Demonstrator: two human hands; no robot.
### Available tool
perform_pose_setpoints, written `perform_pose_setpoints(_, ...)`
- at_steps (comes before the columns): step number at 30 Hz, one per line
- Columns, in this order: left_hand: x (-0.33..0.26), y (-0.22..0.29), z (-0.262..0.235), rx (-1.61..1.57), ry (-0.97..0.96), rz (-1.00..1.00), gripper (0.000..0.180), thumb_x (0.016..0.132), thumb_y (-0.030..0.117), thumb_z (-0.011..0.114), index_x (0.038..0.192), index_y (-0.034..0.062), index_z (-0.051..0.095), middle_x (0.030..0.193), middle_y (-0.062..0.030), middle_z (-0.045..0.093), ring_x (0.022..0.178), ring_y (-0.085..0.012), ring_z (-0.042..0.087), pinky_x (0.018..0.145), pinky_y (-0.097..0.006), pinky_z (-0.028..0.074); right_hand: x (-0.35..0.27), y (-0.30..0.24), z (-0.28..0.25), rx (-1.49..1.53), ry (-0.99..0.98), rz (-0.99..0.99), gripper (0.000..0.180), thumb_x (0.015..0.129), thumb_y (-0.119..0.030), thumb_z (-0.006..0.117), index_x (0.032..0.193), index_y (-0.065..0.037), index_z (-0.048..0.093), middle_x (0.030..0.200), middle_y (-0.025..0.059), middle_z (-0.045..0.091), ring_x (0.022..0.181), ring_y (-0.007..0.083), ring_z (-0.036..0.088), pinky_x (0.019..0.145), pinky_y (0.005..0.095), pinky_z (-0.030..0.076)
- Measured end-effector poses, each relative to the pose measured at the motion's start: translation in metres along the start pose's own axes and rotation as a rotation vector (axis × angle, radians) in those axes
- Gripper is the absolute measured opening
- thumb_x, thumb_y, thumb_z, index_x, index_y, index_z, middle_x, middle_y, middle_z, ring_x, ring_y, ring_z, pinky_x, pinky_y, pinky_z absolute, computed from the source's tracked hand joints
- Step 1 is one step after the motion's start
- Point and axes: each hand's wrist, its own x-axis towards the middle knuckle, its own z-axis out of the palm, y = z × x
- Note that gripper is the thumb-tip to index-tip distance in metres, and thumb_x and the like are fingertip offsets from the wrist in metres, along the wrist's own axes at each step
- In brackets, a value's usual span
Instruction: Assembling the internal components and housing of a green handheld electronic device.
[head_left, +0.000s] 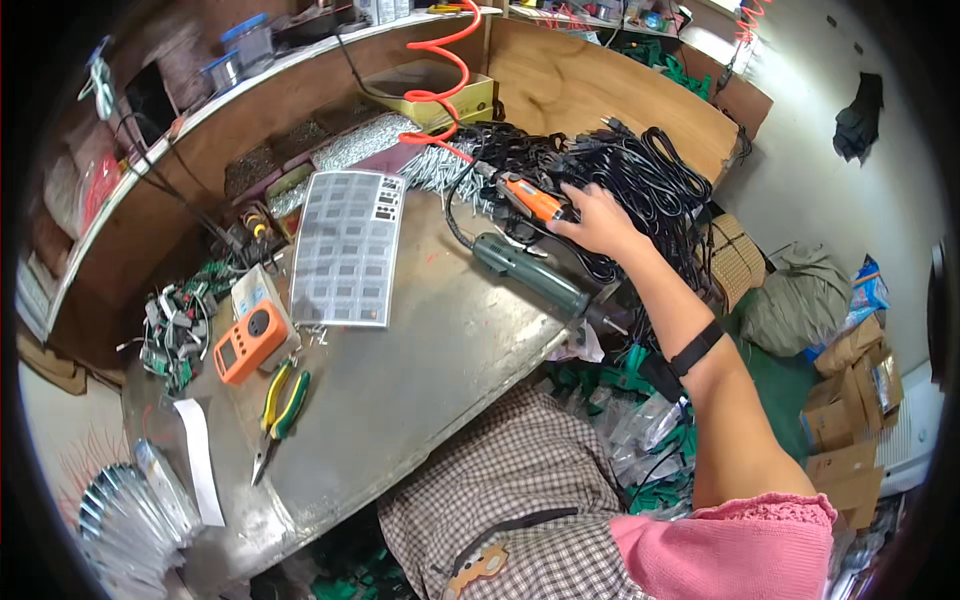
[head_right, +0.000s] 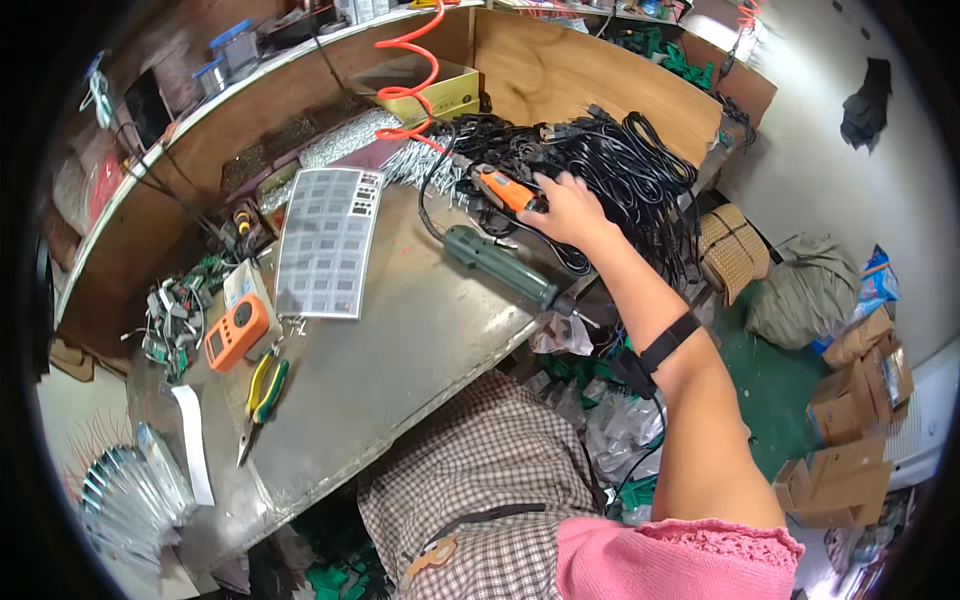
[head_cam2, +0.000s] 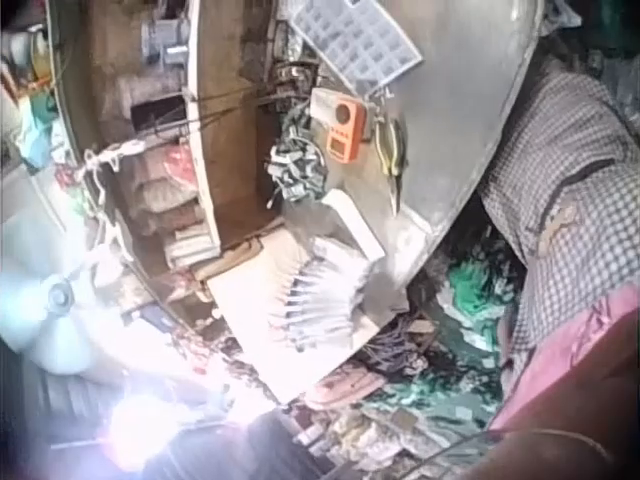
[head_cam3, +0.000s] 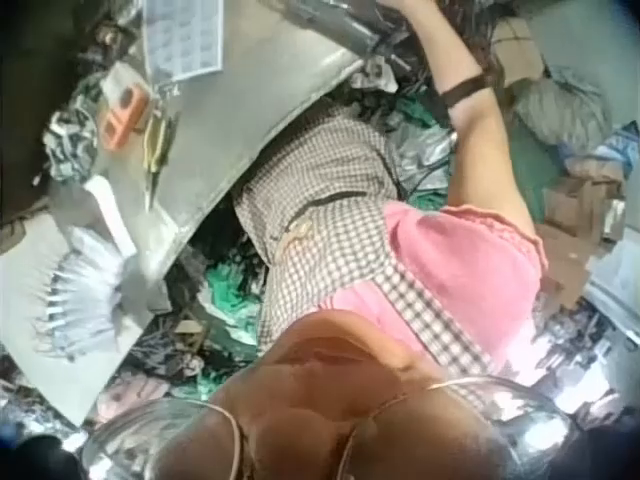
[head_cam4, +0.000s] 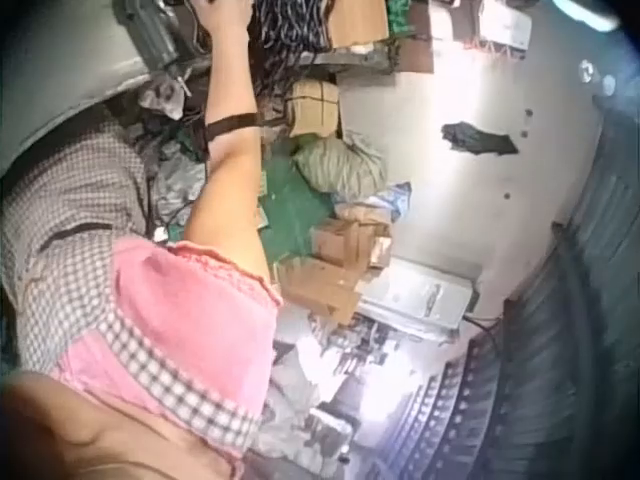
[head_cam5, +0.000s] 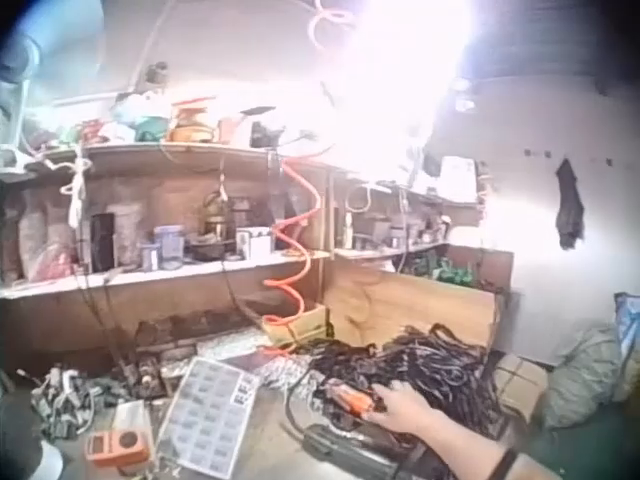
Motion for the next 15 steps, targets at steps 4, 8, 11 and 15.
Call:
perform_pose_setpoints(4, -0.046, 0.076, -0.005, -0.023, -0.178, -0.058, 0.044, 0.099, 0.038, 0.052, 0.129, 0.0070, 0.060, 0.109, -0.0176, 0.071, 0.100, -0.0284, 0.068, 0.088, -0.045, 0.050, 0.058, -0.008, 0.003, -0.028, -0.116, -0.100, 0.055, 0.088, -0.042, 0.066, 0.123, 0.000, 0.061, 0.113, 0.0237, 0.065, 0.107, 0.0421, 0.062, 0.090, 0.0474, 0.052)
perform_pose_setpoints(8, -0.101, 0.157, -0.032, -0.081, -0.291, -0.091, 0.048, 0.102, 0.045, 0.050, 0.131, 0.0077, 0.059, 0.107, -0.0171, 0.072, 0.098, -0.0277, 0.069, 0.086, -0.046, 0.051, 0.098, -0.024, 0.038, 0.096, -0.237, -0.102, 0.055, 0.091, -0.051, 0.056, 0.113, -0.001, 0.066, 0.102, 0.0249, 0.069, 0.094, 0.0415, 0.067, 0.086, 0.0473, 0.054)
perform_pose_setpoints(11, -0.112, 0.198, -0.067, -0.204, -0.211, 0.034, 0.037, 0.100, 0.029, 0.056, 0.129, 0.0064, 0.060, 0.092, -0.0115, 0.072, 0.075, -0.0192, 0.068, 0.067, -0.034, 0.052, 0.103, -0.006, 0.032, 0.137, -0.400, -0.130, 0.056, 0.081, -0.044, 0.069, 0.119, -0.003, 0.064, 0.110, 0.0247, 0.069, 0.098, 0.0382, 0.067, 0.087, 0.0457, 0.053)
perform_pose_setpoints(15, -0.123, 0.238, -0.105, -0.197, -0.272, 0.114, 0.033, 0.099, 0.025, 0.059, 0.130, 0.0120, 0.061, 0.079, -0.0066, 0.069, 0.065, -0.0127, 0.061, 0.059, -0.029, 0.048, 0.091, -0.021, 0.016, 0.163, -0.377, -0.066, 0.071, 0.067, -0.034, 0.078, 0.128, -0.002, 0.061, 0.114, 0.0240, 0.064, 0.110, 0.0379, 0.062, 0.094, 0.0430, 0.051)
